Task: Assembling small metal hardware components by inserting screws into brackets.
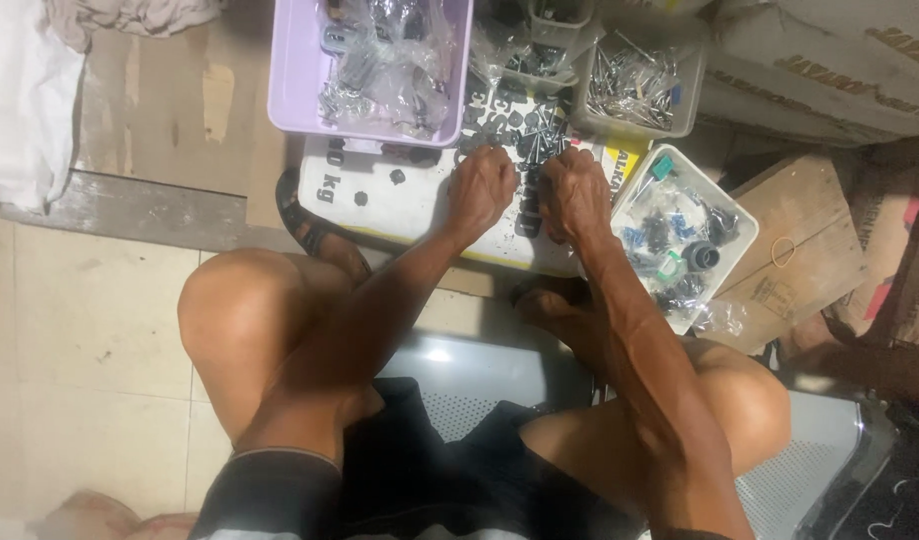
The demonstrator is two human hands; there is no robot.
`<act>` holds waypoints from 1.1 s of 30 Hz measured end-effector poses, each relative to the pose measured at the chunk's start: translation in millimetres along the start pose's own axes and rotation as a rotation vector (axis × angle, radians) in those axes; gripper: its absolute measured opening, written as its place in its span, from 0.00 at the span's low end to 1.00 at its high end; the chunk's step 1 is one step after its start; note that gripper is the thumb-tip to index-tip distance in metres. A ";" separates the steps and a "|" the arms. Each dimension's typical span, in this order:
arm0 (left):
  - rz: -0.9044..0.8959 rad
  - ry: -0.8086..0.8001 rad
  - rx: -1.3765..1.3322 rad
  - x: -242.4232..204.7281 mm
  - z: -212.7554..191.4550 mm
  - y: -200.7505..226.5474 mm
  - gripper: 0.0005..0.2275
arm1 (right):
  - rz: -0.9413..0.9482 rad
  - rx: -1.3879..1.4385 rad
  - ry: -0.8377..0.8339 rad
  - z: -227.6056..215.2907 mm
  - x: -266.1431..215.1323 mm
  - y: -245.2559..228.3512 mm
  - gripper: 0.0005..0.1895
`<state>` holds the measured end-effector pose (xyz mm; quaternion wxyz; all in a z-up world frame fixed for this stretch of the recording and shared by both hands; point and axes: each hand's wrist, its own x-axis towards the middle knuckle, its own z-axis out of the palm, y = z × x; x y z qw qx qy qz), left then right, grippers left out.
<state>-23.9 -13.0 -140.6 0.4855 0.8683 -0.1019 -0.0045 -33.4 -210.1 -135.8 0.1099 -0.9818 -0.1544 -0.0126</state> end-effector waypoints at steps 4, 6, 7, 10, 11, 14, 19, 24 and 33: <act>0.002 0.145 -0.220 8.8 3.9 18.6 0.06 | 0.132 0.275 -0.033 -26.1 1.0 -3.9 0.06; -0.296 0.096 -0.439 11.7 -3.4 39.7 0.06 | 0.241 0.608 -0.037 -53.7 2.6 -9.7 0.06; -0.290 0.097 -0.439 11.5 -17.7 53.8 0.06 | 0.239 0.606 -0.032 -63.3 5.0 -13.4 0.06; -0.486 0.080 -0.780 11.5 -47.6 86.4 0.08 | 0.249 0.911 0.086 -110.9 10.9 -31.0 0.08; -0.457 0.085 -0.841 12.0 -51.9 88.2 0.08 | 0.243 0.988 0.108 -136.6 13.0 -44.4 0.09; -0.400 0.129 -0.925 14.6 -61.9 98.4 0.08 | 0.231 1.097 0.115 -175.6 13.4 -68.9 0.11; -0.349 0.158 -0.844 22.4 -73.2 102.9 0.07 | 0.217 1.233 0.081 -179.3 18.0 -84.0 0.08; -0.321 0.152 -0.875 28.0 -75.3 101.9 0.07 | 0.188 1.216 0.067 -174.7 19.8 -86.4 0.08; -0.250 0.165 -0.847 26.6 -80.5 107.5 0.06 | 0.199 1.199 0.098 -162.6 22.2 -73.1 0.07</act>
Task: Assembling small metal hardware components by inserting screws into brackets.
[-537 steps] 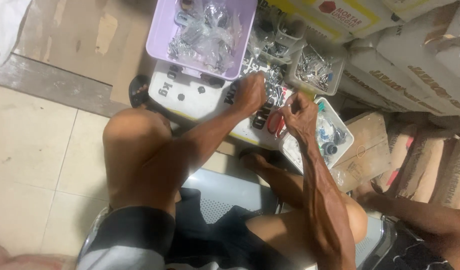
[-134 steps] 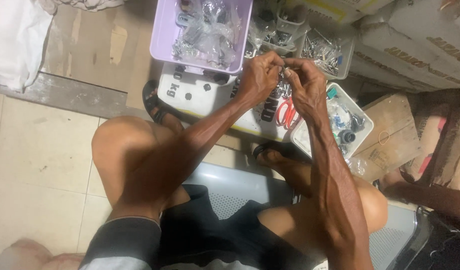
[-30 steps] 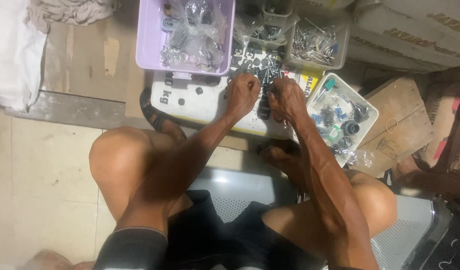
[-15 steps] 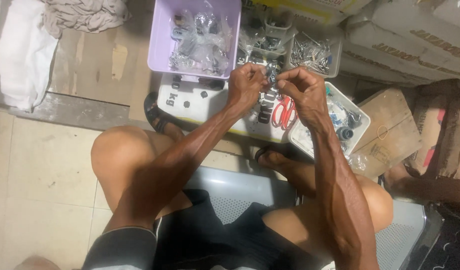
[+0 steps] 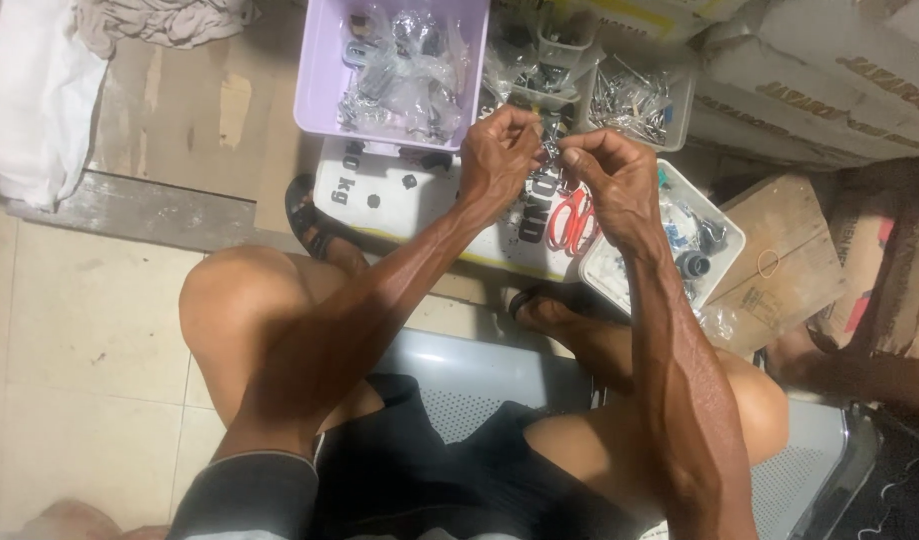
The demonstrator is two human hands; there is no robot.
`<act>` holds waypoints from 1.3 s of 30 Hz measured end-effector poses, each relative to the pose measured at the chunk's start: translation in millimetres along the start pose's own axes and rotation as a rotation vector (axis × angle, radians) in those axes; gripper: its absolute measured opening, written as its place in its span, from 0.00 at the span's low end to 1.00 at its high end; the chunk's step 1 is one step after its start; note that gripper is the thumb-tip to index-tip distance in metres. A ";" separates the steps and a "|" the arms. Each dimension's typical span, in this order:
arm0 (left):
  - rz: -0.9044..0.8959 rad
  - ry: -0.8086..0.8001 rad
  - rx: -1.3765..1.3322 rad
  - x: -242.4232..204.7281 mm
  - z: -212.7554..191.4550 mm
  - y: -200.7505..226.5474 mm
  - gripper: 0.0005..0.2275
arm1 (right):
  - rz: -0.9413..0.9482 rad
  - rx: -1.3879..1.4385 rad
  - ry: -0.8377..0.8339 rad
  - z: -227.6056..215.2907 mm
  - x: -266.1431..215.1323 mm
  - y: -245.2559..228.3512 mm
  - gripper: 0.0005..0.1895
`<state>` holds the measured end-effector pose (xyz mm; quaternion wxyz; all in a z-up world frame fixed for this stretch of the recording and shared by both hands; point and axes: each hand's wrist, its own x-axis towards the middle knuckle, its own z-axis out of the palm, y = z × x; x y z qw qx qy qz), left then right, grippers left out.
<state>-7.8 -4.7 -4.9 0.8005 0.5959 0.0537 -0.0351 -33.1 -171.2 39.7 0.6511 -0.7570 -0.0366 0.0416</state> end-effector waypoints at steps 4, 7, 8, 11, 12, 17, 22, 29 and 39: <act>0.066 -0.026 0.049 -1.9 3.6 -0.8 0.05 | 0.016 0.013 -0.007 -1.4 3.5 6.3 0.07; 0.133 -0.064 0.160 -6.7 8.0 -0.7 0.05 | -0.014 -0.009 -0.005 0.7 5.7 4.8 0.07; 0.126 -0.071 0.152 -9.5 10.7 -1.5 0.05 | -0.030 -0.017 0.033 2.0 7.1 2.0 0.09; 0.128 -0.095 0.141 -4.2 9.9 -10.4 0.06 | -0.040 -0.083 0.048 4.5 9.4 -3.8 0.13; 0.141 -0.113 0.135 -0.2 9.4 -14.6 0.07 | -0.036 -0.144 0.025 3.9 9.8 -5.6 0.14; 0.113 -0.049 0.216 -0.8 -2.5 -51.3 0.07 | 0.009 -0.316 0.062 -3.0 16.5 57.5 0.07; -0.112 -0.084 0.715 4.1 -26.8 -115.4 0.10 | -0.111 -0.611 0.069 -7.1 23.7 130.8 0.06; 0.036 -0.333 0.983 -3.6 -44.6 -87.0 0.06 | -0.126 -0.780 0.126 -16.4 21.4 123.5 0.06; 0.137 -0.409 1.067 -9.3 -30.3 -85.1 0.10 | -0.154 -1.107 -0.009 -28.6 3.6 187.4 0.06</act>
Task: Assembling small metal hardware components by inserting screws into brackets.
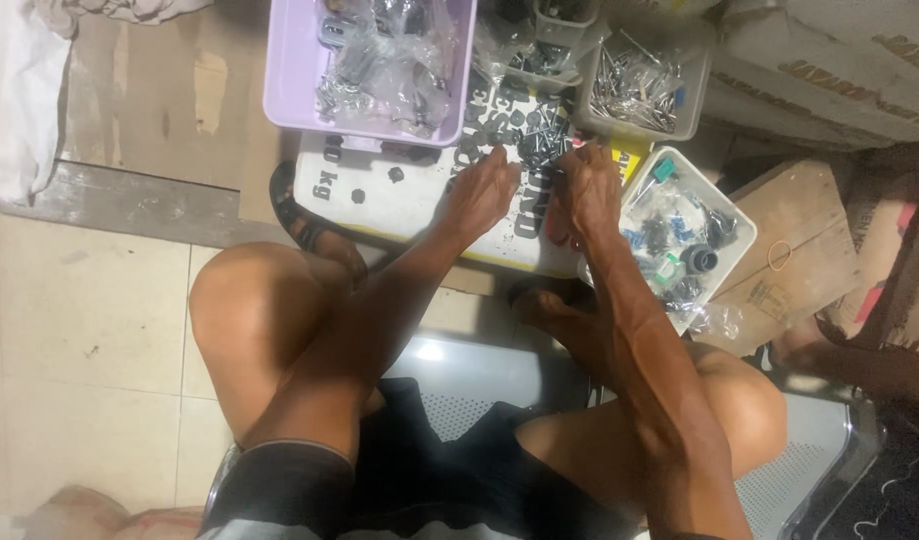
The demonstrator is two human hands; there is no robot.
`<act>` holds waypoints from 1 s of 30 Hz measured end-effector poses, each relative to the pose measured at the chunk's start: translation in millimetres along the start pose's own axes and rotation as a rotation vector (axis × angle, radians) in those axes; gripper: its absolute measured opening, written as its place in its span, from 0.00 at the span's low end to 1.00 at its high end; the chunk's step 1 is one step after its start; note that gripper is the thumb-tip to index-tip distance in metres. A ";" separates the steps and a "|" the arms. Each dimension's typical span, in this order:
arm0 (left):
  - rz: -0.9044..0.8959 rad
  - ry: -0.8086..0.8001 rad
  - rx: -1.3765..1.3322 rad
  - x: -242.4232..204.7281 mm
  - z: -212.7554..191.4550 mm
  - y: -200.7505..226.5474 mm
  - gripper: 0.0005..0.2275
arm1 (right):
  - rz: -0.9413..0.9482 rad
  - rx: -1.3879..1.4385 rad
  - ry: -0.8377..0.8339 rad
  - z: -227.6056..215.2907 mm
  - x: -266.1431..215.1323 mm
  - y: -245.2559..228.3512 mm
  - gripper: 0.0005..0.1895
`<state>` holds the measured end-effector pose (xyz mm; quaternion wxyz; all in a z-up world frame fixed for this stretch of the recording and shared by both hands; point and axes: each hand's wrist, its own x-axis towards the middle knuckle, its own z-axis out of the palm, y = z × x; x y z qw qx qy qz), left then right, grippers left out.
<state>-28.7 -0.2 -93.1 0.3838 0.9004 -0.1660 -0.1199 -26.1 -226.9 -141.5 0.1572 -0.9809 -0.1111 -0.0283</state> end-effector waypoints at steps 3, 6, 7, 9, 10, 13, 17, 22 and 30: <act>0.117 0.010 0.055 16.0 31.8 -26.2 0.04 | -0.073 -0.071 -0.017 -3.1 2.2 2.1 0.05; 0.040 0.020 0.004 17.5 37.8 -30.7 0.02 | -0.002 0.093 -0.109 26.3 -5.6 20.9 0.06; 0.039 0.021 0.007 14.8 39.1 -30.8 0.02 | -0.003 0.096 -0.108 21.8 -9.3 19.9 0.06; -0.030 0.078 -0.143 15.8 39.5 -29.1 0.02 | 0.093 0.254 -0.159 8.9 -9.9 20.4 0.05; -0.025 0.083 -0.140 18.8 42.1 -28.8 0.02 | 0.090 0.253 -0.153 -9.3 -7.4 9.2 0.05; -0.089 0.185 -0.456 24.7 31.7 -11.1 0.01 | 0.189 0.389 -0.152 -70.4 0.5 -33.0 0.04; -0.261 0.274 -1.104 13.1 -36.1 41.4 0.06 | 0.204 0.763 -0.041 -148.0 10.9 -98.7 0.12; -0.296 0.361 -1.235 18.4 -64.1 49.6 0.06 | 0.129 0.890 -0.016 -175.9 17.5 -128.4 0.13; -0.263 0.376 -1.251 20.4 -63.6 46.7 0.08 | 0.155 0.889 -0.028 -172.1 21.6 -137.1 0.12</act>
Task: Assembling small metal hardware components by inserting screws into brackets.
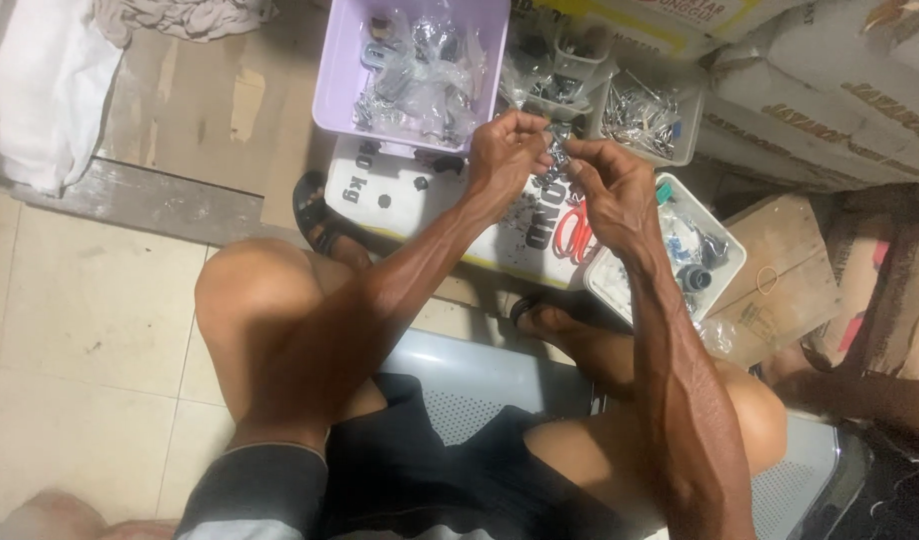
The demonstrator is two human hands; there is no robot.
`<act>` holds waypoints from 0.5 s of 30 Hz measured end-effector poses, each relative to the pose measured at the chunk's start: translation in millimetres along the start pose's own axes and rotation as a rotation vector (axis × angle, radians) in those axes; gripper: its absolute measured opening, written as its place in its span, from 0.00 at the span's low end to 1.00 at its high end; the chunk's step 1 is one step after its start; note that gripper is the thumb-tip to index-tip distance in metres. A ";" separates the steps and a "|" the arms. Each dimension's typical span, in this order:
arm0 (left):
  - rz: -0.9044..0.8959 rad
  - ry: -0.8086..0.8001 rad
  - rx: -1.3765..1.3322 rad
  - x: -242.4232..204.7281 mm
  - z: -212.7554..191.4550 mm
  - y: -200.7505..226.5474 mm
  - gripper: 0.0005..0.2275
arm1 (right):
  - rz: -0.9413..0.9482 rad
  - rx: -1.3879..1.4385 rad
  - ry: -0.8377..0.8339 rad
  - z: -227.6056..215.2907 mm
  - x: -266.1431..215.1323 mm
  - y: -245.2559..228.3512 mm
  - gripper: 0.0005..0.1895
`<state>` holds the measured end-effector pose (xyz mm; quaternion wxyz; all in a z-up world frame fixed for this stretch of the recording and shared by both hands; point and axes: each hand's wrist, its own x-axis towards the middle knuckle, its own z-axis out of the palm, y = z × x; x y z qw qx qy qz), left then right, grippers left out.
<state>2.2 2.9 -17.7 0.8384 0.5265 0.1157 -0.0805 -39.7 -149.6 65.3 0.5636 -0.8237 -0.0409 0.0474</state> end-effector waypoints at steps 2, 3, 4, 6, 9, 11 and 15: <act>0.002 0.009 -0.005 0.9 1.1 -3.3 0.08 | -0.007 -0.009 0.005 -1.3 1.7 4.2 0.12; 0.007 0.016 -0.011 1.5 2.7 -4.8 0.07 | -0.017 -0.018 0.011 -2.9 2.4 5.9 0.11; 0.006 0.012 -0.010 -0.3 4.3 -2.0 0.07 | -0.016 -0.019 0.016 -3.2 2.4 8.2 0.11; 0.000 0.040 -0.007 -3.9 6.7 3.7 0.08 | -0.022 -0.035 0.030 -3.2 2.6 12.9 0.11; 0.070 0.007 0.065 -3.0 5.6 -4.1 0.06 | -0.001 -0.023 0.037 -3.2 2.6 23.9 0.12; 0.112 -0.018 0.119 -2.7 4.1 -2.2 0.05 | 0.010 -0.028 0.031 -2.9 4.2 16.4 0.11; 0.228 -0.083 0.249 6.6 4.7 -12.9 0.06 | 0.047 0.005 0.054 -0.3 7.5 16.2 0.10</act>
